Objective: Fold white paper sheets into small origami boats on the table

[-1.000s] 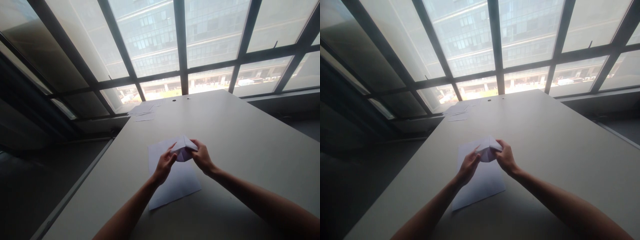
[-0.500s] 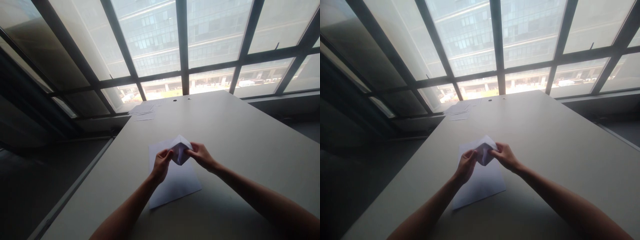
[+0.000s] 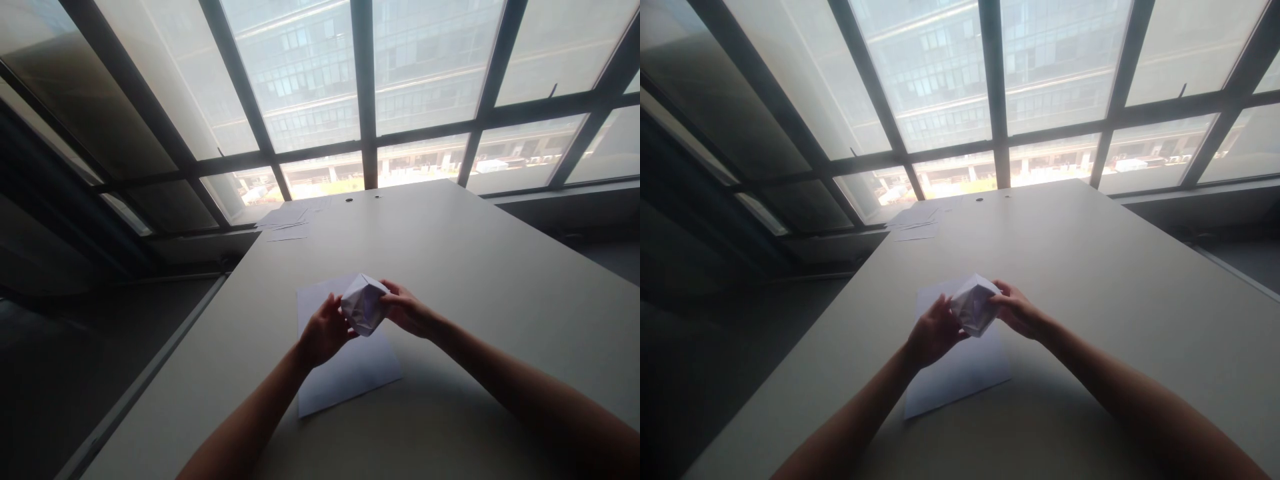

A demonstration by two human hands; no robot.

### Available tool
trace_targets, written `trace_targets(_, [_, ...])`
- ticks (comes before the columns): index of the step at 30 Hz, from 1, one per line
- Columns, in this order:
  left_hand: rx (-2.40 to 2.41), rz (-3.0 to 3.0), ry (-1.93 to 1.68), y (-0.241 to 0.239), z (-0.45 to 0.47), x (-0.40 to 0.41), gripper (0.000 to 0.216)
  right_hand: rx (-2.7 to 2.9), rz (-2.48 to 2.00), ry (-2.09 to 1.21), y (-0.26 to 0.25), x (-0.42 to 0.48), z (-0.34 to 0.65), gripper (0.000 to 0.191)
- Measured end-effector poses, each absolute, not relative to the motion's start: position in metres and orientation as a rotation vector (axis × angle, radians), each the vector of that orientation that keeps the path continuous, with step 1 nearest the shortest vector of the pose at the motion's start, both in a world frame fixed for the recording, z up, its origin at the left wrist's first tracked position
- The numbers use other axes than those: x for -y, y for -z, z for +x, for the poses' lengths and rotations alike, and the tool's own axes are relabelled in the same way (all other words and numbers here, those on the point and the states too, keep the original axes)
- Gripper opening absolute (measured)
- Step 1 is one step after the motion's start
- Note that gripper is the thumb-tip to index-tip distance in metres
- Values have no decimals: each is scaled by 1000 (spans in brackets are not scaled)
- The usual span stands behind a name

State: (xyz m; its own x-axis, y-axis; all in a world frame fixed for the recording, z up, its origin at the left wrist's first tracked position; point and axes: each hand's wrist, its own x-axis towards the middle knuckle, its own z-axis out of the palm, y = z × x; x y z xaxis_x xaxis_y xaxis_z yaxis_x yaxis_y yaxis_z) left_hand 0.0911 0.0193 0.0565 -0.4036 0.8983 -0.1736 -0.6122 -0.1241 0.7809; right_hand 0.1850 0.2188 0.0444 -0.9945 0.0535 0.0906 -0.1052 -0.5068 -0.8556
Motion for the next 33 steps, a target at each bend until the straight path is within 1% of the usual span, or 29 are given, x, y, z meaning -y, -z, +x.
trace_targets(3, [-1038, 458, -1684, -56, 93, -18, 44, 1564, 175, -2676, -48, -224, 187, 50])
trace_targets(5, [-1087, 542, -1679, -57, 94, -16, 48, 1607, 215, -2634, -48, -224, 188, 56])
trace_targets(7, [-1140, 606, -1680, -59, 94, -14, 54, 1660, 231, -2560, -48, -222, 189, 56])
trace_targets(10, [-1237, 672, -1641, -60, 91, -11, 50, 1745, 234, -2452, -48, -220, 191, 48])
trace_targets(13, [-1377, 772, -1618, -59, 87, -9, 41, 1860, 272, -2473, -54, -221, 195, 55])
trace_targets(14, [-1418, 795, -1626, -59, 87, -9, 43, 1902, 274, -2488, -57, -223, 196, 57])
trace_targets(15, [-1450, 819, -1638, -59, 88, -9, 49, 1940, 265, -2482, -60, -223, 197, 56])
trace_targets(17, [-1492, 871, -1671, -59, 90, -10, 59, 2002, 242, -2389, -67, -223, 199, 50])
trace_targets(18, [-1513, 891, -1688, -60, 93, -11, 59, 2039, 252, -2307, -70, -222, 199, 45])
trace_targets(19, [-1545, 908, -1700, -62, 95, -12, 57, 2092, 289, -2220, -73, -221, 199, 41])
trace_targets(22, [-1704, 948, -1710, -68, 101, -14, 41, 2255, 448, -2004, -78, -213, 199, 33])
trace_targets(26, [-1867, 1101, -1688, -75, 105, -15, 32, 2264, 422, -1882, -77, -205, 200, 34])
trace_targets(33, [-2026, 1160, -1715, -75, 104, -15, 35, 2236, 381, -1807, -72, -205, 199, 31])
